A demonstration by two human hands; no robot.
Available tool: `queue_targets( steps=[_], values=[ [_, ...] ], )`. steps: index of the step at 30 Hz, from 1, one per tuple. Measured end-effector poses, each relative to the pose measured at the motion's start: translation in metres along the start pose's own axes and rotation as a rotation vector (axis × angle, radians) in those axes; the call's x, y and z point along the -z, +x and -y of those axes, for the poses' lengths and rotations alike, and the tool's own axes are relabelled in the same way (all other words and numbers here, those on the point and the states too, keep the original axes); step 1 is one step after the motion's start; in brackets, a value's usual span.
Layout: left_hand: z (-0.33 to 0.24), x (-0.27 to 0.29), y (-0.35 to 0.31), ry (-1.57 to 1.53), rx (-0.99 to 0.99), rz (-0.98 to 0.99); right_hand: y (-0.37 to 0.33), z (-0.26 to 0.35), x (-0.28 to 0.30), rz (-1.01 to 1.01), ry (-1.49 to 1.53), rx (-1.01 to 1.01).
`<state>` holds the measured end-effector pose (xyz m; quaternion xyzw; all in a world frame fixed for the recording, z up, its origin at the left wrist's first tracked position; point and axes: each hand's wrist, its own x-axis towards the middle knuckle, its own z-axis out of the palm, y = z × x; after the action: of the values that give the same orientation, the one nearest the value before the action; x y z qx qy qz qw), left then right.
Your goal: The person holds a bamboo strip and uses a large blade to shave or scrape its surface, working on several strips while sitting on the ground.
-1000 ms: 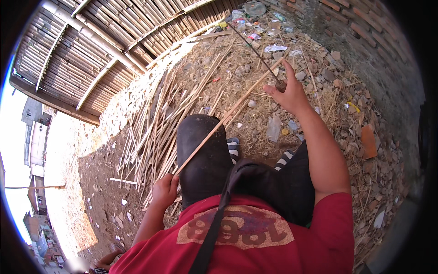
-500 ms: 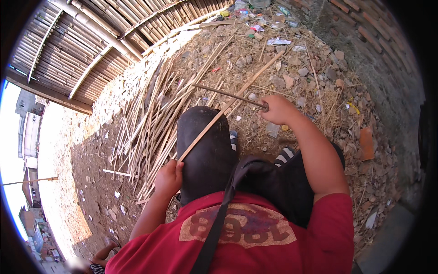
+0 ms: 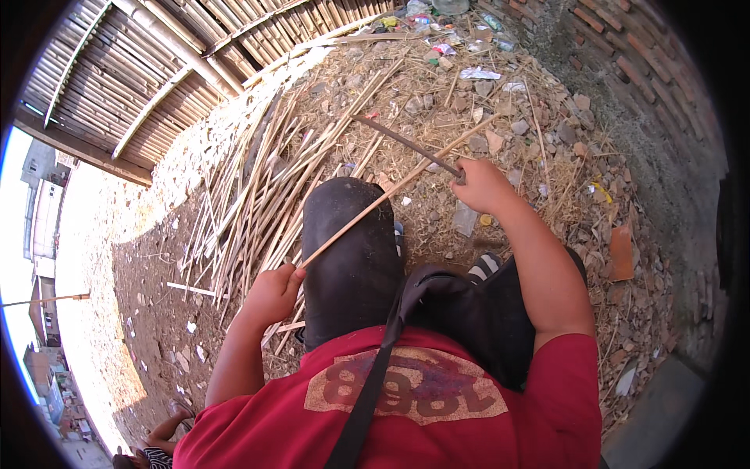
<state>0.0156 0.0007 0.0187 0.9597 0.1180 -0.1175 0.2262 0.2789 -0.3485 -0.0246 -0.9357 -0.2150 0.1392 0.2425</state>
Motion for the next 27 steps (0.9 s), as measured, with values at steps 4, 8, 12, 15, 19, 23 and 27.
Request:
queue_targets(
  steps=[4, 8, 12, 15, 19, 23, 27],
  values=[
    [0.006, 0.001, 0.007, -0.019, -0.037, 0.04, 0.001, 0.008, -0.006, 0.043, -0.013, 0.079],
    [0.011, -0.002, 0.011, -0.002, -0.029, 0.063, 0.012, -0.036, -0.009, -0.081, 0.089, -0.075],
    [0.007, 0.006, 0.006, -0.034, -0.001, 0.077, 0.0, -0.007, -0.001, -0.031, 0.0, 0.017],
    [0.009, 0.007, 0.012, -0.059, 0.007, 0.12, -0.003, 0.0, 0.004, 0.133, -0.074, 0.09],
    [0.017, 0.01, 0.022, -0.149, 0.028, 0.187, 0.013, -0.055, -0.006, -0.195, 0.183, -0.14],
    [0.02, 0.014, 0.016, -0.16, 0.08, 0.218, 0.005, -0.015, -0.005, -0.089, 0.002, 0.009],
    [0.016, 0.011, 0.018, -0.064, 0.002, 0.141, -0.007, 0.004, 0.005, 0.065, -0.051, 0.092]
  ],
)
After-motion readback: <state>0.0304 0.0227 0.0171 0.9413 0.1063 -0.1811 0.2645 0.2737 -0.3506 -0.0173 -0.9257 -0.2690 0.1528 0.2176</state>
